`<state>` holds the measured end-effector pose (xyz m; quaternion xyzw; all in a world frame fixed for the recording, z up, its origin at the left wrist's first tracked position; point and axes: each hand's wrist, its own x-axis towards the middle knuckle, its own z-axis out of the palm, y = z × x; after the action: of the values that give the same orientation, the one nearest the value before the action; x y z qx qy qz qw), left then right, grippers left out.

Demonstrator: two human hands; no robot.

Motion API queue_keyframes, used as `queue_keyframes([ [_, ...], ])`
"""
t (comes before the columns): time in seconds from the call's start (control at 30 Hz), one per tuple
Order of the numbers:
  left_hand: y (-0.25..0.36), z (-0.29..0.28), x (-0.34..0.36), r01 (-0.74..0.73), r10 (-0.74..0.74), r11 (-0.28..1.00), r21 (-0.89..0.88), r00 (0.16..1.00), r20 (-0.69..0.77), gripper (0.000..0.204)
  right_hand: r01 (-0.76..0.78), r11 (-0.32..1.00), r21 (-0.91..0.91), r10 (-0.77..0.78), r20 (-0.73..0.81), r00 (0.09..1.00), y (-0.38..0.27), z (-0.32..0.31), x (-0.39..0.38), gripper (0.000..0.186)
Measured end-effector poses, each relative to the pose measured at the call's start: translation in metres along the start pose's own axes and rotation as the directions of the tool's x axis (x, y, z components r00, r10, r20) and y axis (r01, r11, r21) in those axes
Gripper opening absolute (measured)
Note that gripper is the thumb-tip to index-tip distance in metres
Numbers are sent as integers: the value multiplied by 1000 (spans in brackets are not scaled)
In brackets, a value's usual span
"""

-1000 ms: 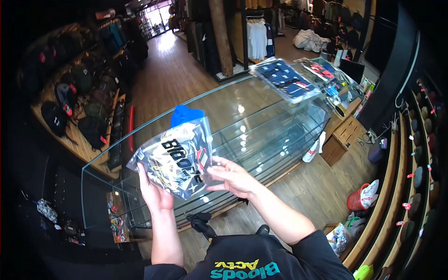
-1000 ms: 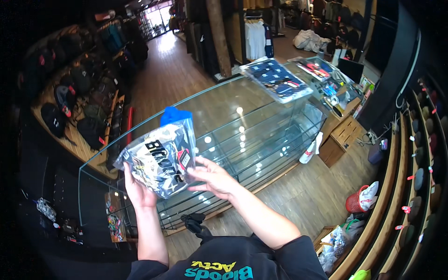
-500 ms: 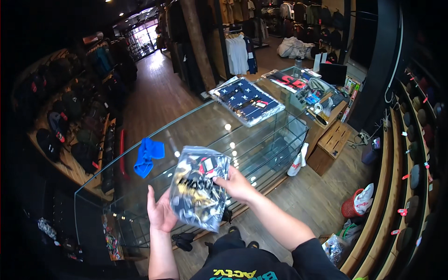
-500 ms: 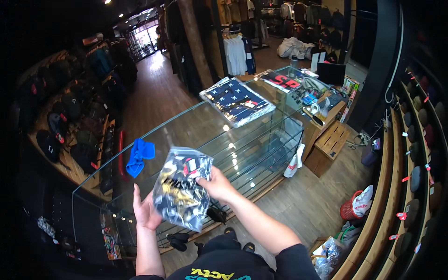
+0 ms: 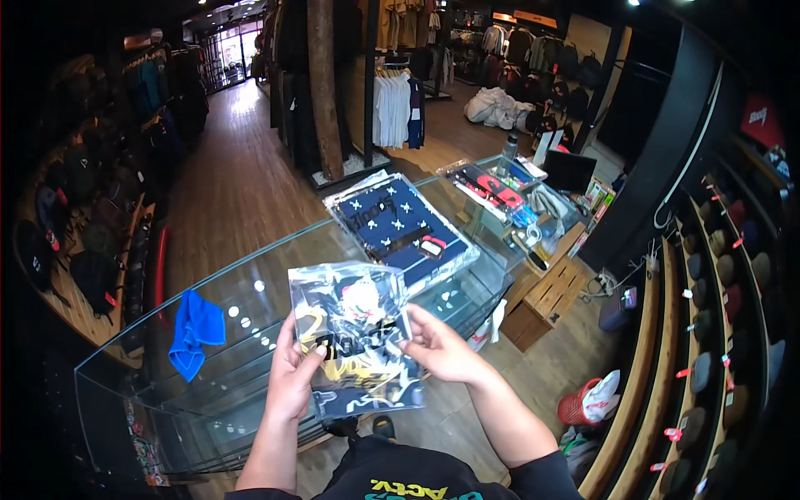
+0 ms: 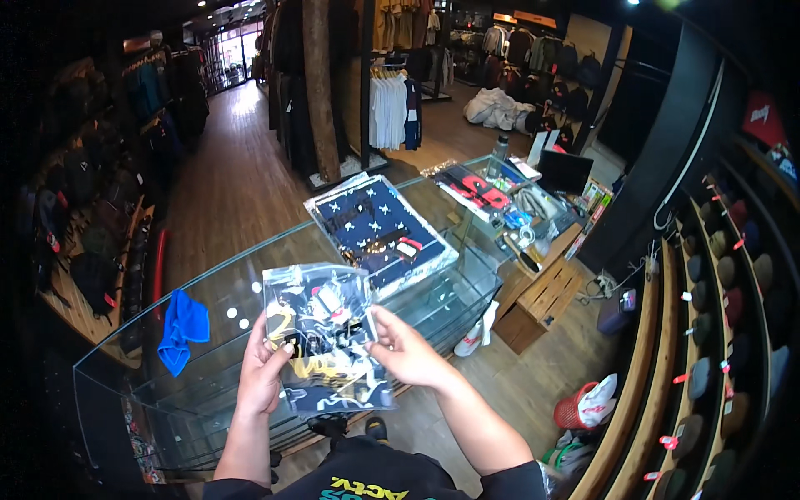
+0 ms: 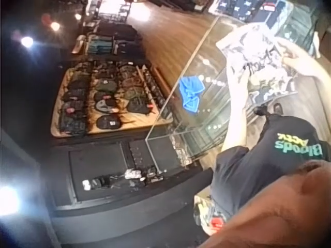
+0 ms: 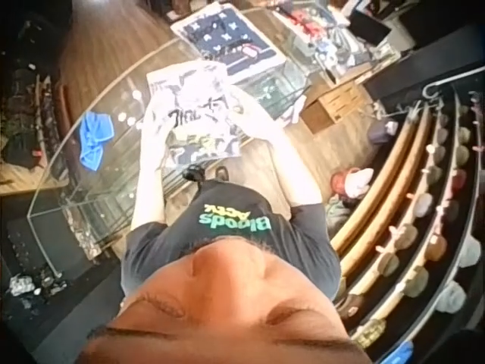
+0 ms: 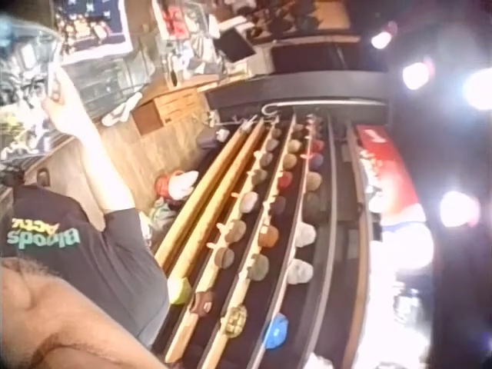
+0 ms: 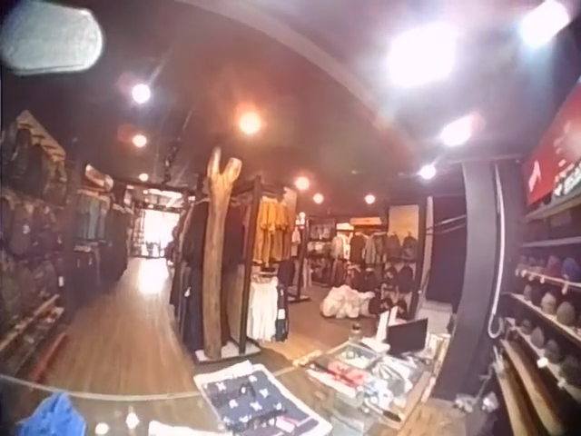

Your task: Wiping down packaged shirts with a blue cloth on a glass display counter in a clothing store.

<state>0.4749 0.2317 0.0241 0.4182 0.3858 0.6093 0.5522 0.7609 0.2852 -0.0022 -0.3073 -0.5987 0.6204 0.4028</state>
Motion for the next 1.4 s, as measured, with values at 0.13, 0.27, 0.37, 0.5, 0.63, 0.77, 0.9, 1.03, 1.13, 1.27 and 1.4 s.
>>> queue_keyframes([
  [0.13,13,9,48,59,-84,988,145,982,168,100,34,998,53,-30,-70,997,-38,-54,35,67],
  [0.27,23,42,108,100,-126,983,152,977,174,104,94,996,8,-93,-111,989,-49,-106,84,74],
  [0.37,27,66,146,41,-64,988,147,985,159,103,146,989,6,-144,-127,981,-82,-125,119,89],
  [0.5,12,92,190,-59,63,986,155,998,-20,105,204,948,-245,-241,-132,961,-99,-173,174,92],
  [0.63,-48,100,227,109,-37,944,311,973,-229,105,69,869,-490,-162,-150,975,-19,-247,224,84],
  [0.77,-63,88,212,69,101,882,467,939,-330,79,232,754,-614,-236,76,969,-21,-224,220,78],
  [0.9,-68,108,206,70,295,675,735,887,-355,56,308,691,-654,-271,161,949,-27,-232,216,66],
  [1.03,-69,124,183,46,347,602,797,884,-313,46,281,499,-820,-329,121,937,-15,-224,209,61],
  [1.13,-59,140,147,-63,525,426,903,830,-189,42,337,419,-843,-453,128,882,-29,-209,195,61],
  [1.27,-45,140,64,5,662,290,957,721,-204,48,588,492,-641,-421,416,806,-75,-148,163,61],
  [1.4,-55,115,-41,128,755,335,934,556,-347,46,756,542,-367,-336,730,595,-81,-55,131,63],
])
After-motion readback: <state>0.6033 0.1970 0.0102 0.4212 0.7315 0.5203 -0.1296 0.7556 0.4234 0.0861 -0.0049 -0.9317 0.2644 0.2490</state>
